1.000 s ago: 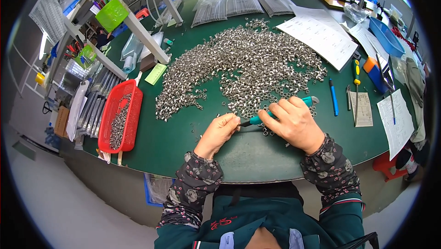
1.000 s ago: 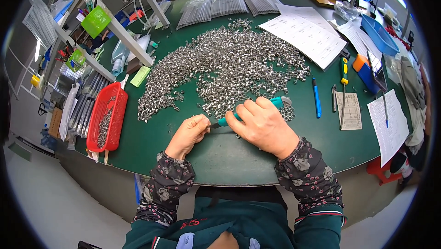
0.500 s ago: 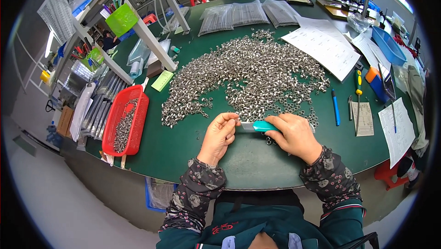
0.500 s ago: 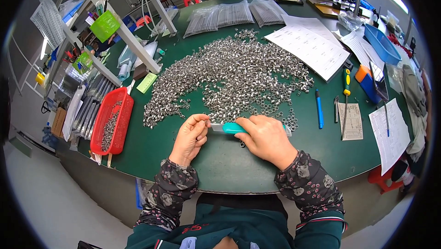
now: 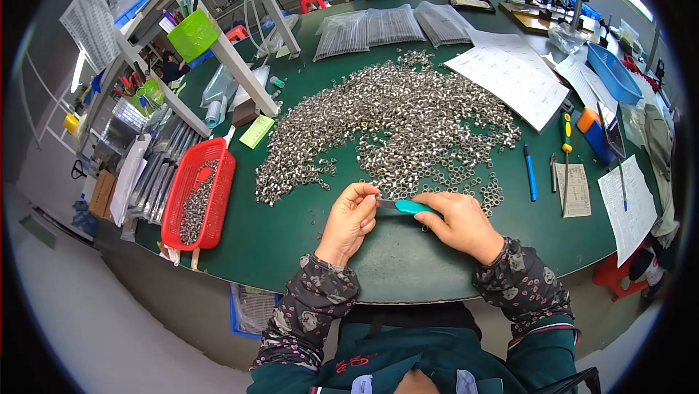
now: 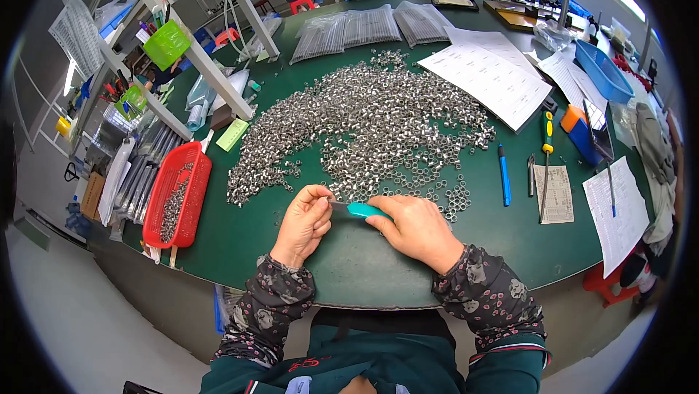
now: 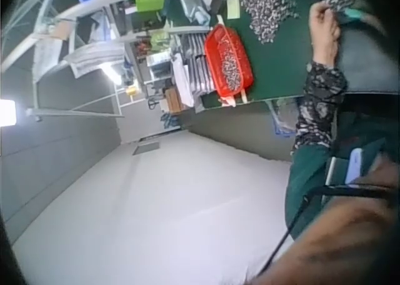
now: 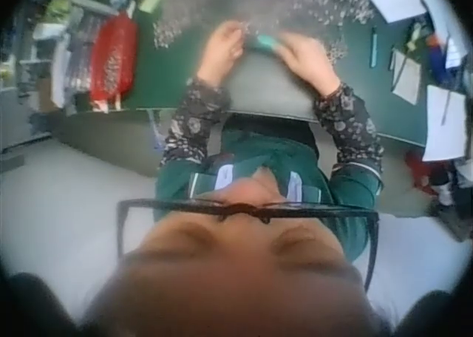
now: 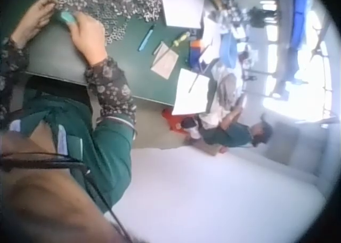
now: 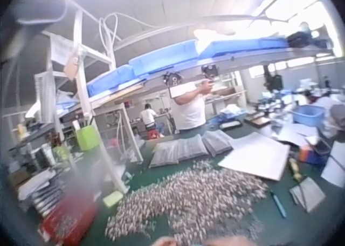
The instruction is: Picking and sorting through a large pile of small metal hardware components on a workbench using a specialized tool.
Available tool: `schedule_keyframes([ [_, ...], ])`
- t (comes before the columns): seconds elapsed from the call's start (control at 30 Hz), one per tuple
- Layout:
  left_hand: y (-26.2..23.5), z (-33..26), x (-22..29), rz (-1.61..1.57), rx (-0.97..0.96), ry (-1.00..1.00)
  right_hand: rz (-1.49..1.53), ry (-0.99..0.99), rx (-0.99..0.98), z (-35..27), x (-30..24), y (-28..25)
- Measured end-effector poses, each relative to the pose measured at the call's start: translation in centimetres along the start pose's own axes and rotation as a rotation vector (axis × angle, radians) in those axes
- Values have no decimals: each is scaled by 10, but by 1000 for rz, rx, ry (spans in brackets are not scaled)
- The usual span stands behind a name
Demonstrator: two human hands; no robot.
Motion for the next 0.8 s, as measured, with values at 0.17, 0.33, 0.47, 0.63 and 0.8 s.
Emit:
schedule_keyframes([
  [0.17,-1,-2,0,18,12,-1,-7,-9,-11,0,-1,-1],
  [0.33,-4,-3,-1,26,48,-13,-123,-53,56,-1,-5,-1],
  [0.47,-5,-3,0,29,45,-42,-238,-132,129,-1,-7,-3],
  [0.63,-4,-3,2,56,68,-71,-306,-227,183,-1,-7,-3],
  [0.8,-5,-2,2,84,46,-107,-349,-304,211,0,-4,-3],
])
Point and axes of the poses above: each hand's wrist, its own z-axis towards the middle knuckle, its own y-axis out of the palm, x = y × z, the point moved 3 cm from there along z, towards the middle knuckle, and after that the axes turned 2 degrees about y, right-handed, at the moved point
